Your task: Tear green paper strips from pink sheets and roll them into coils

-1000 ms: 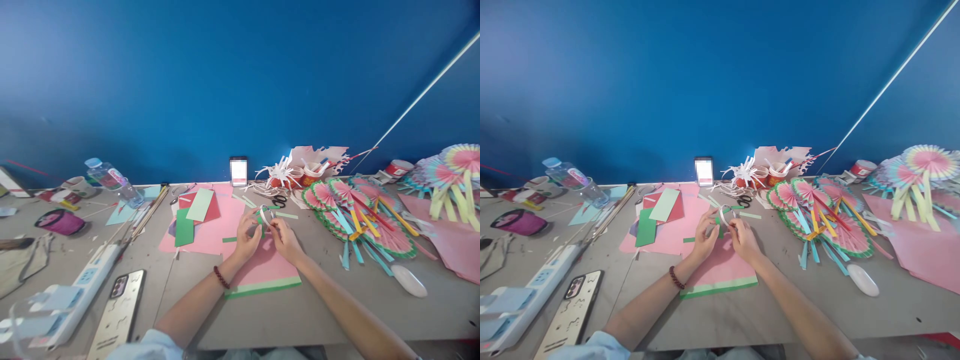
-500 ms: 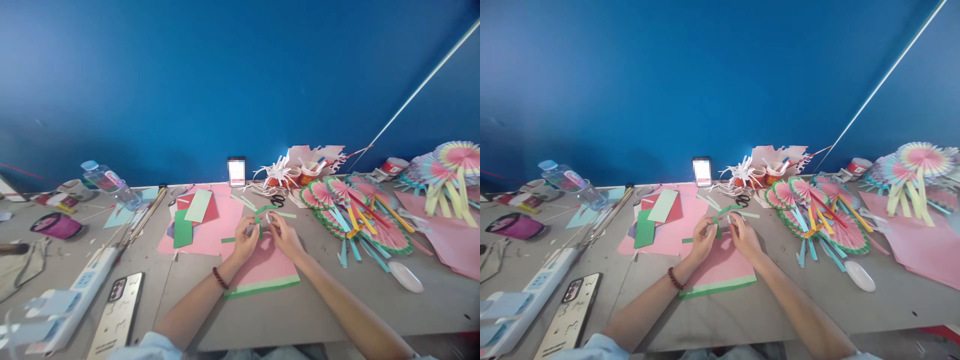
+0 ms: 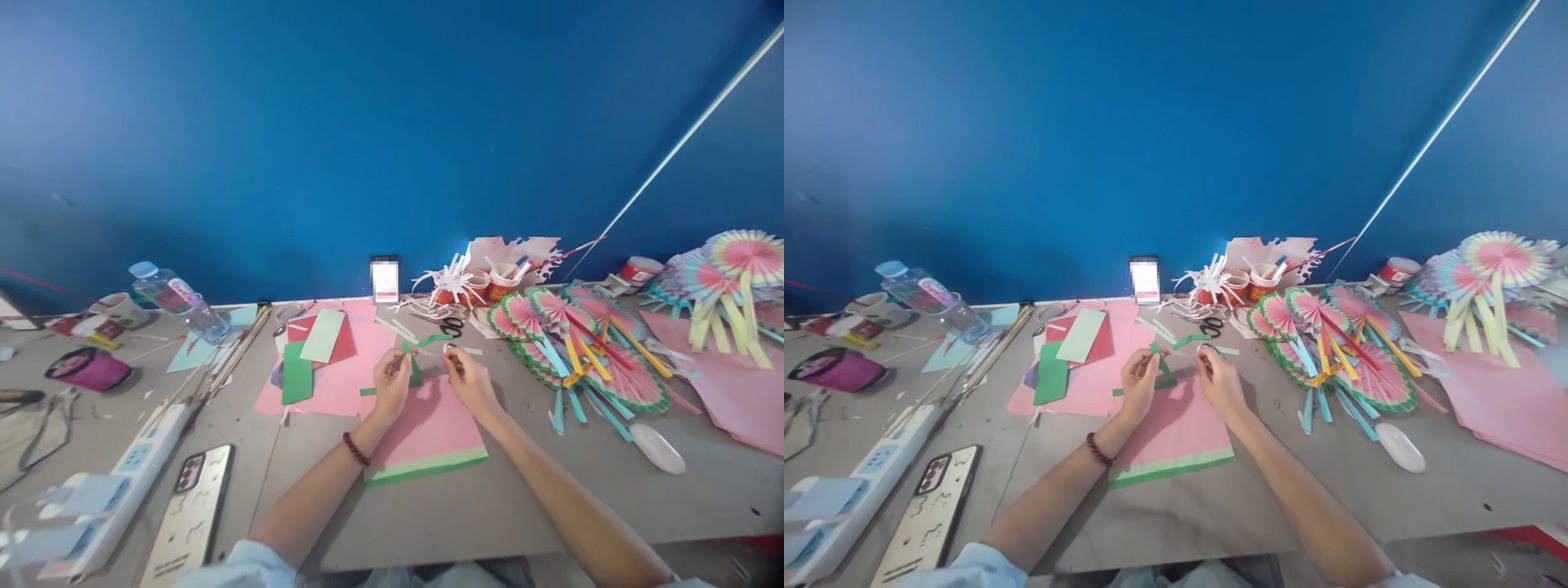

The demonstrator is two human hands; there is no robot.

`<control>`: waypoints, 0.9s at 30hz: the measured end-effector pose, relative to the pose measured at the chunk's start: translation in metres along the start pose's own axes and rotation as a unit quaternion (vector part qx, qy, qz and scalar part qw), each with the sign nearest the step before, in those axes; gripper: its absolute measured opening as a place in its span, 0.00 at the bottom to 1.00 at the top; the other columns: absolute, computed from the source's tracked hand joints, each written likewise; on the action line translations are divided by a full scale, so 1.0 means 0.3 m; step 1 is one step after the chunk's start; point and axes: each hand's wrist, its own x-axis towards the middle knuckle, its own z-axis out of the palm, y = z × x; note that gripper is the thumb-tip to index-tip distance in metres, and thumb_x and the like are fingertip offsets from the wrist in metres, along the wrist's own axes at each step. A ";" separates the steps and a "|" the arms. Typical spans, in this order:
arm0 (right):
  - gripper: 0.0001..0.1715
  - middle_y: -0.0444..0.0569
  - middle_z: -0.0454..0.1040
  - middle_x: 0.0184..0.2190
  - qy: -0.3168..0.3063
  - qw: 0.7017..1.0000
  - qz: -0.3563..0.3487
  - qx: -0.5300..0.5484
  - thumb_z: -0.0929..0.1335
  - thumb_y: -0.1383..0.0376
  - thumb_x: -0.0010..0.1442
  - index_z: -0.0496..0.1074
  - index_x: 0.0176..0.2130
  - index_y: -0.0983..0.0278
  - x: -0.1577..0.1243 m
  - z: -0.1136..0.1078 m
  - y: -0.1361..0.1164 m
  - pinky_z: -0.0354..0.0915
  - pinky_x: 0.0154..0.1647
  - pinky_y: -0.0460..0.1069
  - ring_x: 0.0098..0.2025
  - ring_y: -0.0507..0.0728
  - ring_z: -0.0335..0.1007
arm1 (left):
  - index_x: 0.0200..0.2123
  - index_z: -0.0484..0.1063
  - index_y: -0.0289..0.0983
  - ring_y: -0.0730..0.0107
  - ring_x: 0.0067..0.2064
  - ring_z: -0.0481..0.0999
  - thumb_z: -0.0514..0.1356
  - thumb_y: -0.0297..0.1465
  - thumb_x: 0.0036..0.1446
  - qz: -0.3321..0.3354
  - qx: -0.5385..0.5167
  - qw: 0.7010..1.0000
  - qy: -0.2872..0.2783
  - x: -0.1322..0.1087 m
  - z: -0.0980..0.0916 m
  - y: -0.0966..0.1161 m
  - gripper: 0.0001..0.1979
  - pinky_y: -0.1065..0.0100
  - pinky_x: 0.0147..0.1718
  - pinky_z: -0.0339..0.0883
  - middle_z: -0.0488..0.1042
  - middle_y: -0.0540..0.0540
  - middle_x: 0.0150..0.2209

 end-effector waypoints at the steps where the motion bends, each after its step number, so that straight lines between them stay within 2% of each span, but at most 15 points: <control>1: 0.15 0.48 0.77 0.26 0.008 1.000 0.007 0.013 0.63 0.52 0.65 0.69 0.36 0.60 0.000 -0.004 -0.009 0.67 0.26 0.47 0.23 0.55 0.74 | 0.28 0.75 0.39 0.63 0.35 0.80 0.67 0.49 0.56 -0.001 -0.001 1.000 0.019 0.010 -0.001 -0.003 0.19 0.64 0.32 0.73 0.82 0.42 0.35; 3: 0.16 0.44 0.73 0.23 0.017 0.998 0.030 0.047 0.65 0.50 0.64 0.68 0.35 0.61 0.000 -0.011 -0.028 0.64 0.21 0.46 0.19 0.53 0.70 | 0.28 0.76 0.38 0.66 0.33 0.78 0.70 0.50 0.51 -0.011 -0.018 0.999 0.050 0.031 -0.005 -0.012 0.20 0.66 0.29 0.72 0.81 0.42 0.37; 5: 0.18 0.42 0.70 0.21 0.018 0.996 0.052 0.077 0.67 0.49 0.62 0.69 0.35 0.61 -0.001 -0.017 -0.048 0.61 0.19 0.45 0.16 0.52 0.66 | 0.27 0.77 0.38 0.73 0.26 0.74 0.73 0.49 0.46 -0.039 -0.039 0.997 0.057 0.047 -0.010 -0.023 0.21 0.70 0.22 0.67 0.79 0.44 0.35; 7: 0.20 0.42 0.70 0.20 0.016 0.994 0.057 0.088 0.69 0.48 0.60 0.71 0.33 0.62 -0.004 -0.020 -0.067 0.62 0.19 0.45 0.17 0.52 0.66 | 0.28 0.77 0.37 0.79 0.19 0.66 0.74 0.48 0.45 -0.078 -0.050 0.995 0.046 0.056 -0.013 -0.031 0.20 0.72 0.16 0.59 0.76 0.49 0.26; 9: 0.19 0.44 0.73 0.21 0.017 0.995 0.047 0.081 0.70 0.49 0.59 0.73 0.32 0.63 -0.009 -0.020 -0.083 0.65 0.23 0.46 0.21 0.53 0.69 | 0.30 0.77 0.37 0.79 0.15 0.62 0.74 0.46 0.45 -0.112 -0.057 0.991 0.035 0.058 -0.013 -0.033 0.19 0.72 0.14 0.57 0.71 0.53 0.19; 12: 0.19 0.47 0.77 0.22 0.008 0.997 0.031 0.066 0.70 0.50 0.59 0.75 0.31 0.63 -0.020 -0.012 -0.091 0.68 0.28 0.47 0.25 0.55 0.74 | 0.31 0.77 0.37 0.73 0.19 0.71 0.76 0.45 0.42 -0.144 -0.077 0.986 0.037 0.054 -0.007 -0.026 0.21 0.70 0.18 0.64 0.74 0.51 0.20; 15: 0.19 0.47 0.77 0.23 -0.002 0.998 0.013 0.059 0.69 0.50 0.61 0.76 0.32 0.63 -0.030 -0.002 -0.080 0.68 0.28 0.47 0.25 0.55 0.74 | 0.30 0.75 0.37 0.64 0.27 0.80 0.77 0.45 0.37 -0.156 -0.096 0.982 0.044 0.049 0.002 -0.024 0.23 0.70 0.20 0.67 0.78 0.48 0.25; 17: 0.20 0.47 0.78 0.23 0.001 0.999 -0.003 0.050 0.68 0.50 0.63 0.76 0.33 0.63 -0.034 0.003 -0.069 0.68 0.27 0.46 0.24 0.55 0.74 | 0.29 0.75 0.37 0.64 0.27 0.81 0.78 0.46 0.36 -0.157 -0.093 0.982 0.042 0.047 0.006 -0.028 0.24 0.71 0.20 0.66 0.78 0.49 0.25; 21: 0.21 0.48 0.79 0.25 0.018 0.999 -0.041 0.010 0.67 0.50 0.65 0.77 0.33 0.63 -0.037 0.008 -0.055 0.70 0.29 0.47 0.25 0.55 0.75 | 0.27 0.75 0.38 0.71 0.23 0.75 0.78 0.46 0.36 -0.134 -0.069 0.988 0.035 0.044 0.007 -0.036 0.22 0.69 0.21 0.66 0.78 0.49 0.25; 27: 0.18 0.50 0.82 0.30 0.022 0.995 -0.095 -0.025 0.65 0.54 0.67 0.78 0.35 0.61 -0.043 0.010 -0.052 0.73 0.31 0.47 0.29 0.56 0.78 | 0.27 0.76 0.38 0.67 0.26 0.78 0.77 0.44 0.38 -0.150 -0.087 0.985 0.020 0.046 0.000 -0.029 0.20 0.66 0.27 0.72 0.79 0.48 0.26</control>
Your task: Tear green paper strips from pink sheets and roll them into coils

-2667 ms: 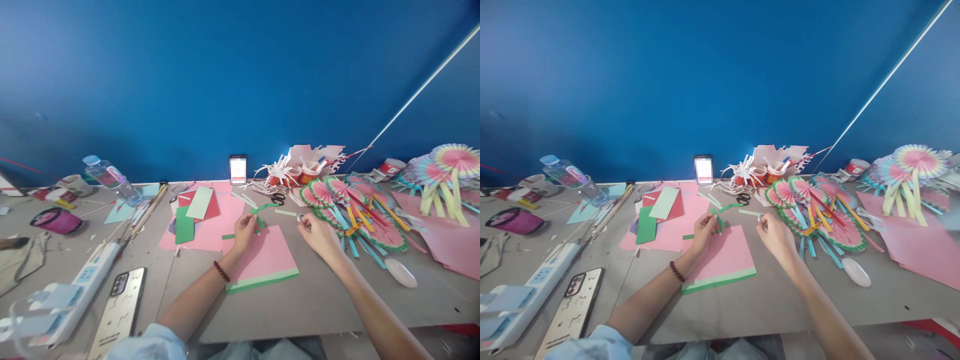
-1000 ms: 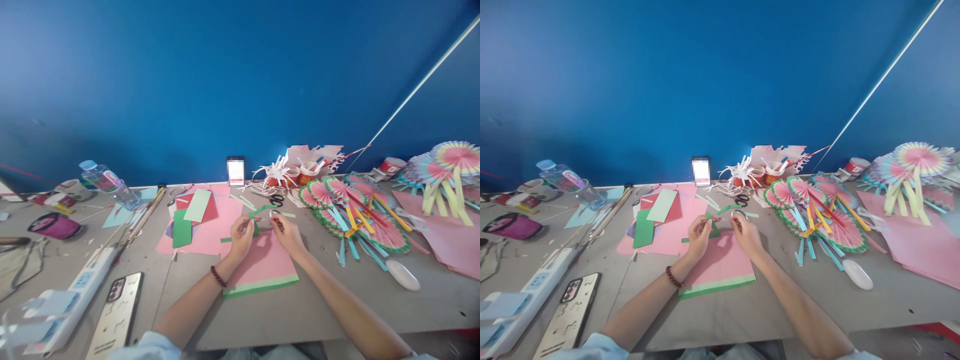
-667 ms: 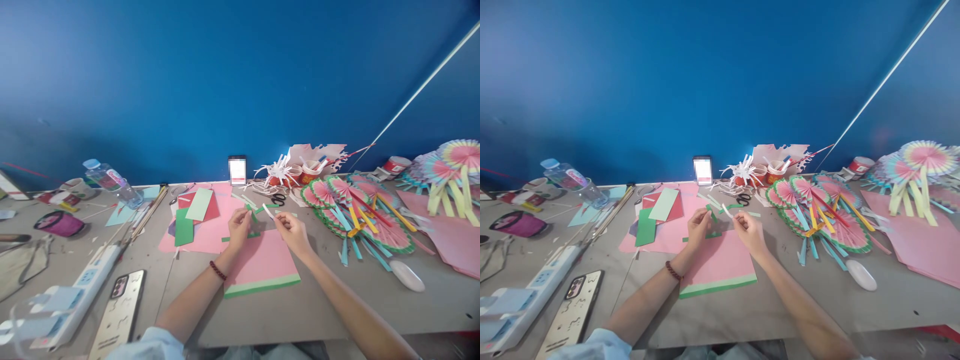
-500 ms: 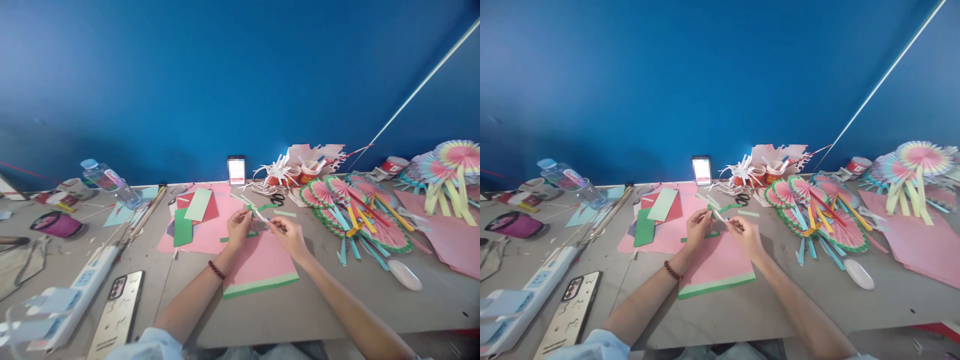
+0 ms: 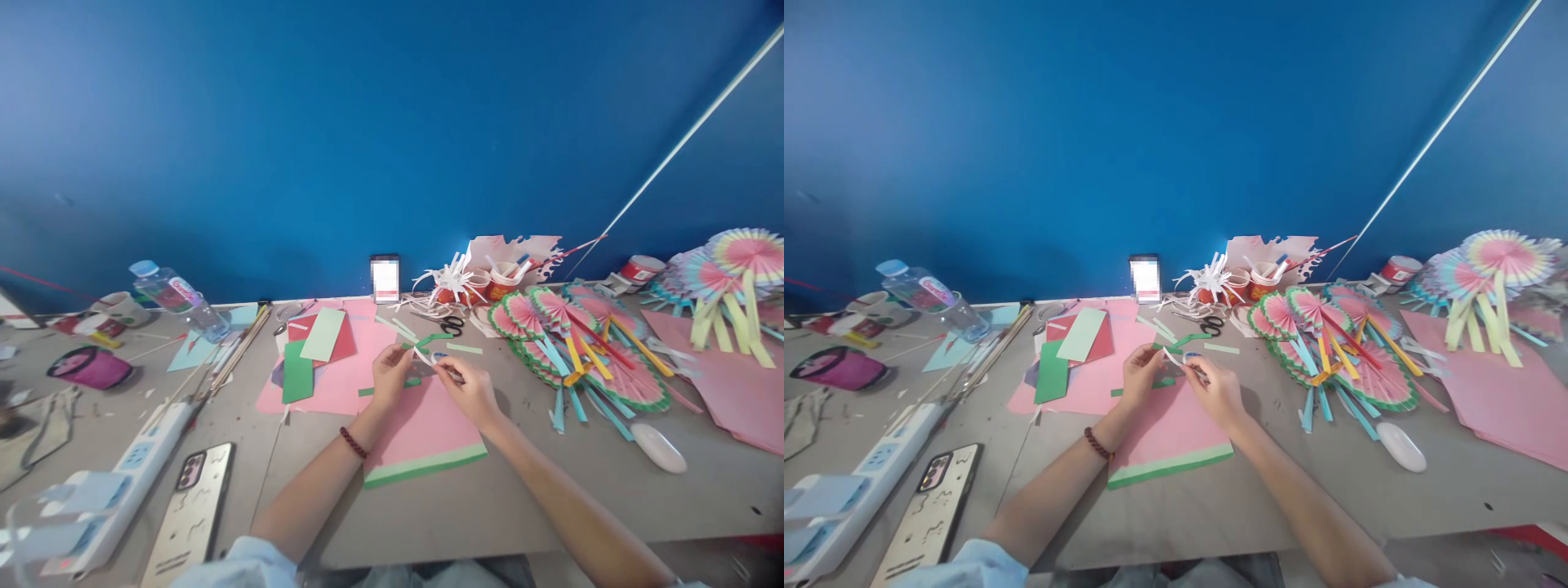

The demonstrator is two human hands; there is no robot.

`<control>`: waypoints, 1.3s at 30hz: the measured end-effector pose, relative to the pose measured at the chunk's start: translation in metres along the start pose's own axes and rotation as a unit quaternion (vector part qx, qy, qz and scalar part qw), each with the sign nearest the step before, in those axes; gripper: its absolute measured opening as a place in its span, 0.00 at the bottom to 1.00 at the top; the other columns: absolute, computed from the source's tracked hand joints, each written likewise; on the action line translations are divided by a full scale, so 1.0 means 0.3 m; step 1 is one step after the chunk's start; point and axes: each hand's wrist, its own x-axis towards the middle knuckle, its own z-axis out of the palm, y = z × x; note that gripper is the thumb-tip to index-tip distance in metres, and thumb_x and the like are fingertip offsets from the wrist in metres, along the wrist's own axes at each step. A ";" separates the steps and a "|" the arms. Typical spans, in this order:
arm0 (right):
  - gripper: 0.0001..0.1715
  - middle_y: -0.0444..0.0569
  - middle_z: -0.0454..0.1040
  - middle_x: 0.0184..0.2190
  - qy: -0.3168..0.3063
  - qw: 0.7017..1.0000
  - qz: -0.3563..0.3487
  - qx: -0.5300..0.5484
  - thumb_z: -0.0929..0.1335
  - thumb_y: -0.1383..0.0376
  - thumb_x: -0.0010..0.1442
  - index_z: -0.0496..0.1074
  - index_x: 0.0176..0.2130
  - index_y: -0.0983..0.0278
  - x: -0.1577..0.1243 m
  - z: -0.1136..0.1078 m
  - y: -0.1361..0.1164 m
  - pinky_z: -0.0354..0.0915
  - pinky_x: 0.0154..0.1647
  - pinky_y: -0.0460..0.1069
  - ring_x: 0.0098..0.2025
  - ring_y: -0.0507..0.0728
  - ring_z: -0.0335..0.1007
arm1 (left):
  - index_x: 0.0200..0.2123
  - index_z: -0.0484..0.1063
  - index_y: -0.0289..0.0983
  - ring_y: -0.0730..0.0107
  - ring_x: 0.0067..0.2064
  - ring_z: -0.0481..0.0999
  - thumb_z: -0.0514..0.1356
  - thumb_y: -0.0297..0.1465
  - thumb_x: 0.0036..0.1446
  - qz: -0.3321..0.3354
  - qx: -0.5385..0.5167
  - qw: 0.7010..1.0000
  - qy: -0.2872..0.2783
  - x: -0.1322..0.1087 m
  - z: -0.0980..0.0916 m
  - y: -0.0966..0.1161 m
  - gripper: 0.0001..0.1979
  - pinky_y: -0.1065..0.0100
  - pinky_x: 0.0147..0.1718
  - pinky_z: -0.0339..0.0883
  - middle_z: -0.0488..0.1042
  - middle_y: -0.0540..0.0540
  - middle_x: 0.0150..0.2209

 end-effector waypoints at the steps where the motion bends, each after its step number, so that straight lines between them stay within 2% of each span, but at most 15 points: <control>1: 0.18 0.50 0.83 0.31 0.000 1.000 -0.005 -0.004 0.65 0.54 0.68 0.78 0.35 0.61 -0.001 0.001 0.002 0.73 0.31 0.48 0.29 0.56 0.79 | 0.28 0.76 0.38 0.66 0.27 0.79 0.77 0.44 0.37 -0.003 -0.003 1.000 0.000 0.000 0.000 0.000 0.21 0.66 0.27 0.72 0.79 0.47 0.26; 6: 0.17 0.51 0.84 0.32 -0.004 1.000 -0.016 -0.024 0.66 0.55 0.68 0.78 0.35 0.61 -0.006 0.000 0.011 0.73 0.33 0.48 0.31 0.57 0.80 | 0.27 0.78 0.37 0.63 0.30 0.81 0.76 0.44 0.38 -0.023 0.002 1.000 -0.017 -0.006 0.000 -0.004 0.20 0.66 0.28 0.74 0.81 0.44 0.28; 13: 0.18 0.51 0.84 0.33 -0.014 0.999 -0.011 -0.037 0.64 0.55 0.69 0.78 0.36 0.61 -0.002 -0.009 -0.003 0.72 0.35 0.49 0.33 0.58 0.81 | 0.30 0.82 0.35 0.69 0.24 0.76 0.75 0.45 0.43 -0.058 0.030 0.996 -0.056 -0.030 0.001 0.013 0.19 0.67 0.23 0.73 0.82 0.40 0.31; 29: 0.15 0.49 0.84 0.32 -0.025 0.996 0.031 -0.078 0.65 0.55 0.67 0.77 0.36 0.59 0.002 -0.015 0.006 0.68 0.31 0.47 0.31 0.59 0.80 | 0.27 0.80 0.36 0.70 0.22 0.74 0.74 0.50 0.43 -0.038 0.042 0.997 -0.058 -0.027 -0.003 -0.002 0.21 0.69 0.21 0.69 0.80 0.43 0.27; 39: 0.18 0.49 0.83 0.28 -0.008 0.994 0.039 -0.101 0.64 0.54 0.67 0.77 0.35 0.60 0.005 -0.013 0.002 0.65 0.28 0.47 0.29 0.58 0.80 | 0.27 0.81 0.36 0.62 0.27 0.79 0.73 0.49 0.47 -0.020 0.049 0.996 -0.073 -0.027 -0.006 -0.008 0.20 0.65 0.25 0.71 0.82 0.40 0.28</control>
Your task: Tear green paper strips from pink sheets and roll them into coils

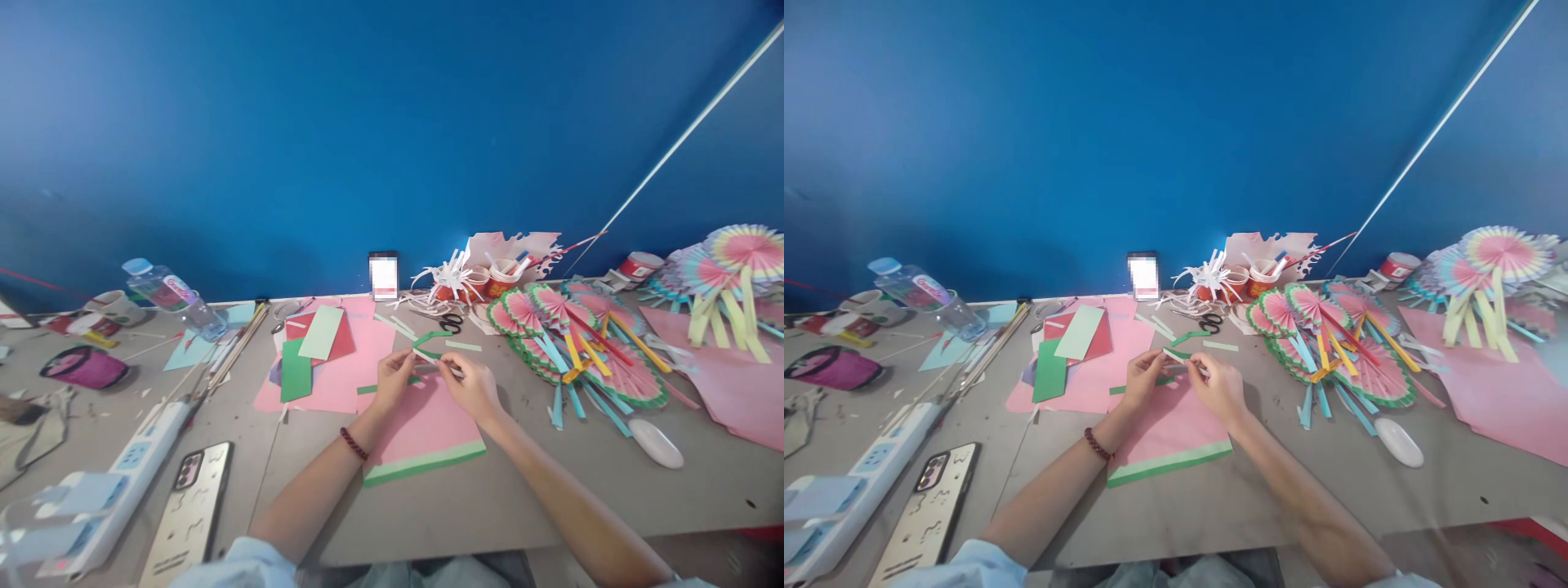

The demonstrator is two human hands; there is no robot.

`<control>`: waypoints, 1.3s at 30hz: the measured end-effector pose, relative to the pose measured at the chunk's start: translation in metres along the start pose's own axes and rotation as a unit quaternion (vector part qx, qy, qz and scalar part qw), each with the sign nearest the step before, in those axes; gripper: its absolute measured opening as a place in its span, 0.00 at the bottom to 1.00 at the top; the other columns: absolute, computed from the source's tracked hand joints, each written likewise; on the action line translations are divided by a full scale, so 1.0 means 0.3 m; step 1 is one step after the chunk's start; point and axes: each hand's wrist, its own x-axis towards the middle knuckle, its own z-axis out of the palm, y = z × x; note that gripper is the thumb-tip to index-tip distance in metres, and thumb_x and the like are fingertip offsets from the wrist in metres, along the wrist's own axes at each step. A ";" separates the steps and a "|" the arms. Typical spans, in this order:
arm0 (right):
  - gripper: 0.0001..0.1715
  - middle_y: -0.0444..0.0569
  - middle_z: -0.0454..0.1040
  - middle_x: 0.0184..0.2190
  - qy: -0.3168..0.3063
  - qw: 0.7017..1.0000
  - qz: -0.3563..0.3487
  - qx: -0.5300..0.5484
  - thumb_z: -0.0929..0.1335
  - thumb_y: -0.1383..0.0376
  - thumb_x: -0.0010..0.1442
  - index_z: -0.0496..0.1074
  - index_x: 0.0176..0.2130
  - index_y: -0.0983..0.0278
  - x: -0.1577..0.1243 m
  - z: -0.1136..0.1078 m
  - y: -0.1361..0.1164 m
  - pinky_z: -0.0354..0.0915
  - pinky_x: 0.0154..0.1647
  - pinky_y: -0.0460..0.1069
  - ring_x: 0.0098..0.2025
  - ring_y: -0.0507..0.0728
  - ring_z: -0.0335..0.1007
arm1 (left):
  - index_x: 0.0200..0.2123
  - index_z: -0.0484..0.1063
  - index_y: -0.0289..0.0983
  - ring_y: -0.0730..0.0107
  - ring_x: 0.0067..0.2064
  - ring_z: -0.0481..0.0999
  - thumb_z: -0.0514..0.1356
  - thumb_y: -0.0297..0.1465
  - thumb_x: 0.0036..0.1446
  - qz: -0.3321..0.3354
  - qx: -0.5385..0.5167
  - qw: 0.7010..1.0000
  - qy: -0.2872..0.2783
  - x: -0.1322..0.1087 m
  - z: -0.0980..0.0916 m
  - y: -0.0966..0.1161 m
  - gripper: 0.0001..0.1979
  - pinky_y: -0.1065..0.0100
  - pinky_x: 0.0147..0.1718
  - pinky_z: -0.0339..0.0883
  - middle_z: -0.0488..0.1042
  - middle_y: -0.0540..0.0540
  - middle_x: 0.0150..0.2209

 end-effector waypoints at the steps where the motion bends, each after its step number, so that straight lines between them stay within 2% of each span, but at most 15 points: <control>1: 0.18 0.48 0.83 0.28 -0.002 1.000 0.003 -0.002 0.64 0.54 0.67 0.77 0.35 0.60 0.000 0.000 0.000 0.65 0.28 0.47 0.29 0.57 0.80 | 0.26 0.81 0.36 0.61 0.28 0.80 0.72 0.49 0.47 0.003 0.002 1.000 -0.001 0.000 0.000 -0.001 0.20 0.65 0.26 0.71 0.82 0.39 0.28; 15: 0.18 0.48 0.82 0.28 -0.008 0.999 0.033 -0.042 0.63 0.53 0.66 0.77 0.35 0.59 0.000 -0.002 -0.001 0.62 0.28 0.47 0.29 0.58 0.79 | 0.27 0.80 0.36 0.53 0.37 0.85 0.71 0.48 0.49 -0.012 0.003 1.000 -0.019 -0.008 0.004 0.004 0.19 0.64 0.30 0.74 0.84 0.38 0.32; 25: 0.19 0.49 0.82 0.26 -0.012 0.997 0.045 -0.055 0.63 0.52 0.66 0.76 0.34 0.60 0.004 -0.011 -0.014 0.59 0.28 0.46 0.29 0.58 0.79 | 0.28 0.81 0.36 0.50 0.39 0.85 0.71 0.48 0.49 -0.013 0.002 0.999 -0.029 -0.010 0.002 0.011 0.20 0.62 0.30 0.74 0.84 0.35 0.33; 31: 0.17 0.50 0.82 0.28 -0.006 0.997 0.047 -0.054 0.64 0.54 0.65 0.76 0.34 0.60 0.005 -0.014 -0.024 0.59 0.29 0.47 0.30 0.59 0.80 | 0.28 0.81 0.36 0.52 0.37 0.85 0.71 0.48 0.48 -0.014 -0.003 1.000 -0.025 -0.012 0.008 0.010 0.19 0.64 0.28 0.74 0.84 0.37 0.32; 39: 0.17 0.47 0.81 0.25 0.001 0.997 0.044 -0.061 0.64 0.53 0.64 0.75 0.32 0.59 0.003 -0.009 -0.012 0.57 0.26 0.47 0.27 0.59 0.78 | 0.29 0.82 0.37 0.51 0.38 0.85 0.71 0.48 0.49 -0.008 -0.010 0.999 -0.034 -0.016 0.007 0.019 0.18 0.63 0.28 0.75 0.84 0.37 0.33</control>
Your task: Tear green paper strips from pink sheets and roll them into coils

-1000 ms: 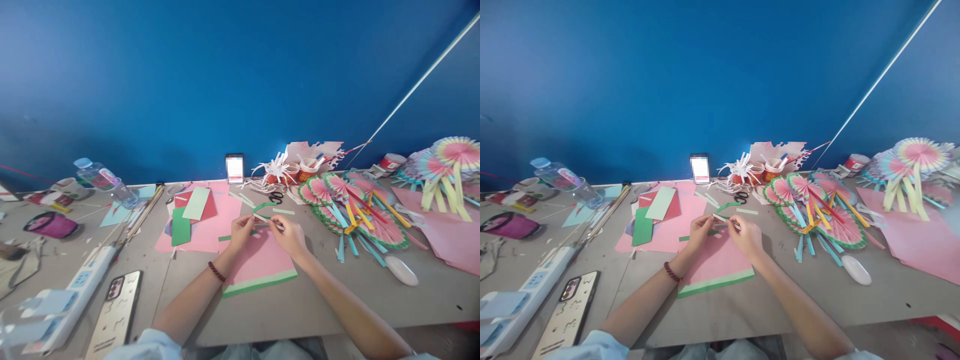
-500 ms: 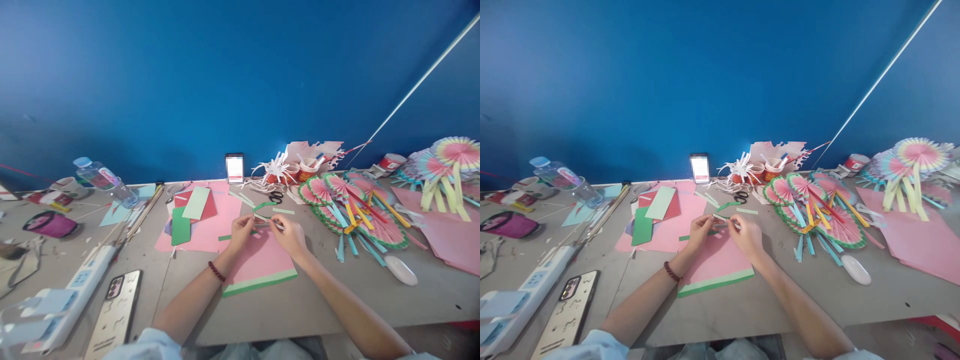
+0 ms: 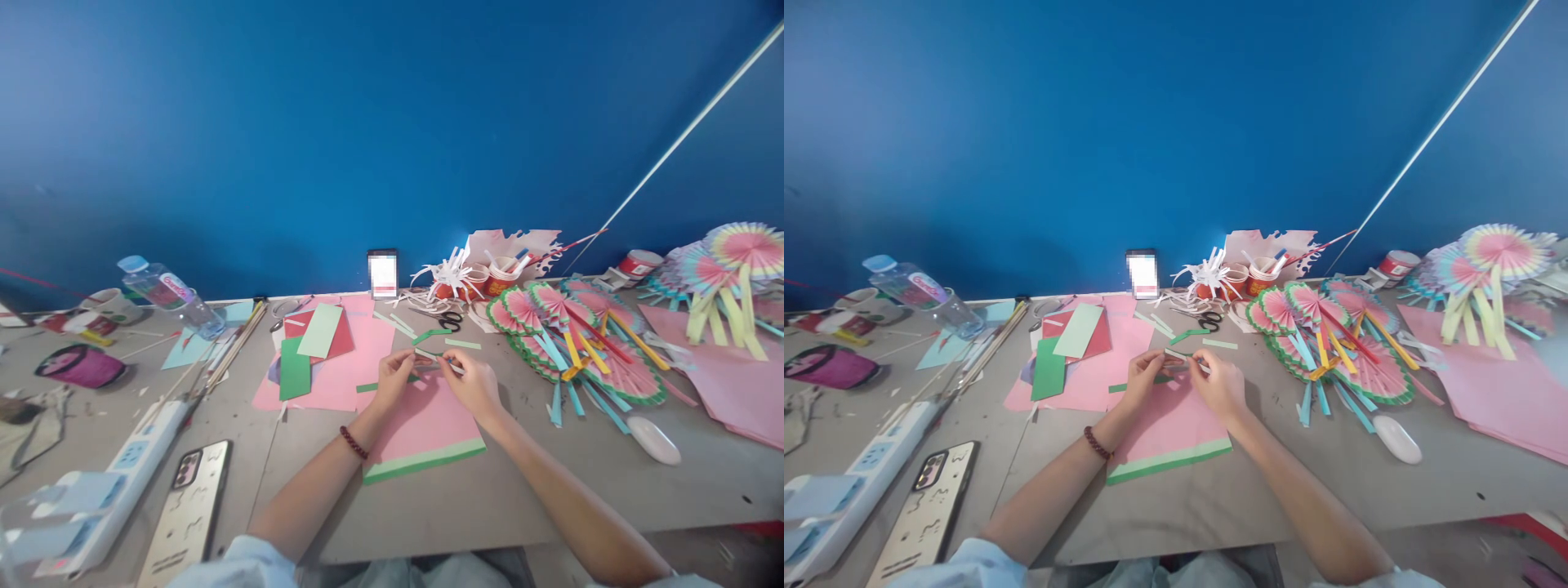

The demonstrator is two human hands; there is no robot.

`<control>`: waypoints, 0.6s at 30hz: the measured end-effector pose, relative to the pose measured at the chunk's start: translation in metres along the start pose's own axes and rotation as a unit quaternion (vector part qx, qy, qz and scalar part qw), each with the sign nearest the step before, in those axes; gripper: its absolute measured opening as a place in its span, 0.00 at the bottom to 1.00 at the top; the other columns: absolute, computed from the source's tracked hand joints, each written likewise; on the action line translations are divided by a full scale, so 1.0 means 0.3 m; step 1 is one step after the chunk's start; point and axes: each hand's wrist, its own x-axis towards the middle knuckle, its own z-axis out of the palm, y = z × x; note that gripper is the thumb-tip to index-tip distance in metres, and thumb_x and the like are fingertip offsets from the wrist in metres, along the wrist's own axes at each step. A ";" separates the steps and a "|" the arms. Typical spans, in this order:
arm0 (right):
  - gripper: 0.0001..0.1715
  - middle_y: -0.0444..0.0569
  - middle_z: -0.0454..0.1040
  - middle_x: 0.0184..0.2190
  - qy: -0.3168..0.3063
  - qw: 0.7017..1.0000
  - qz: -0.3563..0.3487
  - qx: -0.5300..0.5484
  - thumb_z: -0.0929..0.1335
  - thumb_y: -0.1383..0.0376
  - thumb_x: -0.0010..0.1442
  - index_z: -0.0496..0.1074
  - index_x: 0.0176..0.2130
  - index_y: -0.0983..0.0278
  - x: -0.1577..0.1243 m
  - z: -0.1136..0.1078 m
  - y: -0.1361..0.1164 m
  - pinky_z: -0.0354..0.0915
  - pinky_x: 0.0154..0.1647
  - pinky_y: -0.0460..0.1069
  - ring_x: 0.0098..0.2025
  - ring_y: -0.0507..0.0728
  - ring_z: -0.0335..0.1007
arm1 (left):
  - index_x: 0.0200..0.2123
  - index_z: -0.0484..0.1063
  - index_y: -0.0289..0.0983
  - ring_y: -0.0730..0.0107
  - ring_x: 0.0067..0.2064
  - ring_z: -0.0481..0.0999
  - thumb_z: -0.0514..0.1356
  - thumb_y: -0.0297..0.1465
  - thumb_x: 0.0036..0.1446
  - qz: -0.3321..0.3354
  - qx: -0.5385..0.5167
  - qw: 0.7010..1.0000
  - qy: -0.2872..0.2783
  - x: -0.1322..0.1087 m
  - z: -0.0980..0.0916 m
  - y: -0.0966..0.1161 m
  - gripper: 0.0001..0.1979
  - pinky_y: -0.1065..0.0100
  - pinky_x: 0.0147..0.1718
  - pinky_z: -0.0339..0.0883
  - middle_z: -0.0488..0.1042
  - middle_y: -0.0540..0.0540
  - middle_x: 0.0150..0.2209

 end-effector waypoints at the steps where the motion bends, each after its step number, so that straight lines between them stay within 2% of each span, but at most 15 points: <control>1: 0.17 0.47 0.81 0.24 0.001 1.000 -0.002 -0.001 0.64 0.53 0.64 0.75 0.32 0.58 0.000 0.002 0.002 0.57 0.26 0.47 0.26 0.59 0.78 | 0.29 0.82 0.37 0.52 0.37 0.85 0.71 0.48 0.48 0.001 -0.001 1.000 0.001 -0.001 0.001 0.002 0.19 0.63 0.28 0.75 0.84 0.37 0.33; 9: 0.17 0.47 0.83 0.27 0.012 1.000 -0.018 0.005 0.63 0.53 0.65 0.75 0.32 0.58 -0.001 0.009 0.008 0.60 0.26 0.47 0.28 0.60 0.80 | 0.27 0.81 0.35 0.56 0.32 0.83 0.74 0.52 0.41 -0.017 0.012 0.999 0.029 -0.003 0.015 0.017 0.25 0.63 0.26 0.75 0.83 0.38 0.29; 14: 0.17 0.50 0.83 0.28 -0.008 1.000 -0.008 0.008 0.63 0.54 0.65 0.75 0.35 0.59 -0.003 -0.003 -0.006 0.61 0.28 0.47 0.29 0.60 0.80 | 0.26 0.79 0.36 0.59 0.30 0.82 0.74 0.52 0.43 -0.015 0.021 0.999 0.039 0.000 0.007 0.009 0.24 0.66 0.25 0.72 0.83 0.40 0.29; 18: 0.15 0.50 0.83 0.28 -0.033 0.999 0.000 0.003 0.64 0.55 0.65 0.75 0.36 0.59 -0.005 -0.009 -0.013 0.59 0.28 0.47 0.28 0.60 0.79 | 0.23 0.74 0.37 0.63 0.26 0.80 0.73 0.51 0.45 -0.023 0.022 0.999 0.035 0.001 0.006 0.002 0.23 0.66 0.24 0.70 0.81 0.42 0.26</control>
